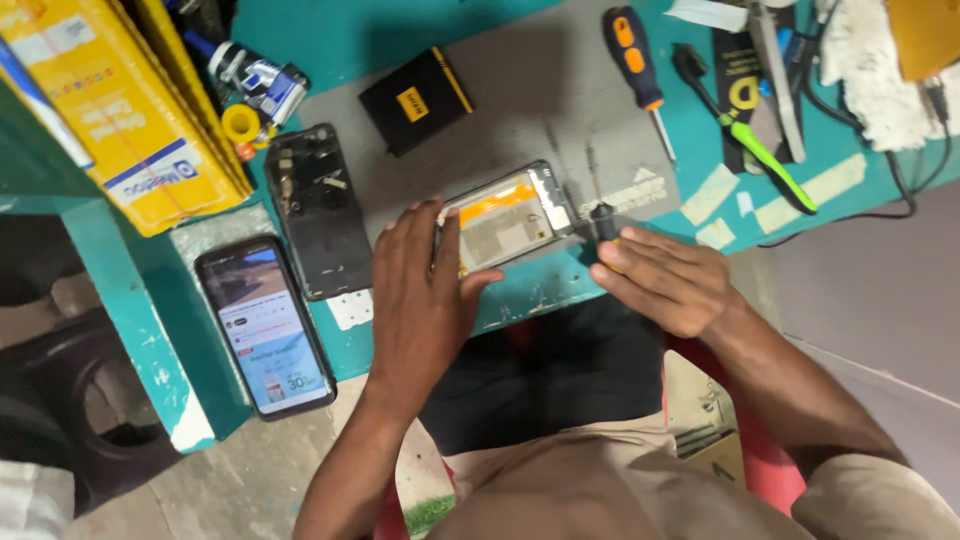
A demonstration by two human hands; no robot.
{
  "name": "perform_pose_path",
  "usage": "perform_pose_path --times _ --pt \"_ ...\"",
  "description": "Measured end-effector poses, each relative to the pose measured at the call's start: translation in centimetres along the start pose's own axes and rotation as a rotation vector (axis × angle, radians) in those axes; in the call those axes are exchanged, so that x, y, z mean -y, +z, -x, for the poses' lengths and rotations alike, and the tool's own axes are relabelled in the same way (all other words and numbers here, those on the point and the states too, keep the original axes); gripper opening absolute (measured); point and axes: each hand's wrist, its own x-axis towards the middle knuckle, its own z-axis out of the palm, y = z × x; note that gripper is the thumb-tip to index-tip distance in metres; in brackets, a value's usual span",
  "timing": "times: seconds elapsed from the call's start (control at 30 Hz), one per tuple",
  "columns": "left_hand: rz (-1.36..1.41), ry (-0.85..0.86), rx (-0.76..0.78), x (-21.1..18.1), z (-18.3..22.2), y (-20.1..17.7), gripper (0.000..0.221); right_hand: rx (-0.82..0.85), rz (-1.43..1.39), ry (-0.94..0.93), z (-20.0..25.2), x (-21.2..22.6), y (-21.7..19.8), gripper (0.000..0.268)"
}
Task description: The person cleans the tip of a soldering iron with a wire brush and then uses the iron to solder a component on the internal circuit board of a disassembled smartphone. The person holds the phone steady with one hand while applying the soldering iron with the other.
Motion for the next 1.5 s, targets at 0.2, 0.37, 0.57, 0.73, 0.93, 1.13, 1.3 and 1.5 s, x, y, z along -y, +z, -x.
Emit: perform_pose_path --times 0.2,0.37,0.57,0.73,0.93,1.13,1.3,1.5 --pt "-0.016 -0.015 0.013 -0.5 -0.3 -0.2 0.066 0.011 -0.02 0.004 -0.6 0.1 -0.4 0.024" --pt "-0.05 -0.042 0.006 -0.3 -0.9 0.2 0.066 -0.012 0.001 -0.001 -0.5 0.1 -0.3 0.024" --pt "-0.059 -0.039 -0.009 -0.2 -1.7 0.5 0.065 -0.021 -0.005 -0.004 -0.5 0.1 -0.5 0.024" --pt "-0.059 0.046 -0.123 -0.7 -1.3 0.4 0.055 -0.038 -0.011 -0.037 -0.5 0.2 -0.4 0.025" --pt "0.776 -0.063 0.091 -5.4 3.8 1.2 0.052 -0.037 0.012 -0.049 -0.2 3.0 0.3 0.024" --pt "1.54 -0.519 0.265 -4.5 6.0 4.6 0.051 0.067 0.075 -0.004 -0.3 5.8 0.5 0.03" --pt "1.463 -0.713 0.154 -4.2 6.8 4.9 0.035 0.104 -0.018 0.011 -1.1 6.8 0.8 0.024" --pt "1.44 -0.73 0.153 -4.3 6.7 4.7 0.028 0.036 0.091 -0.19 -1.8 6.0 0.1 0.019"
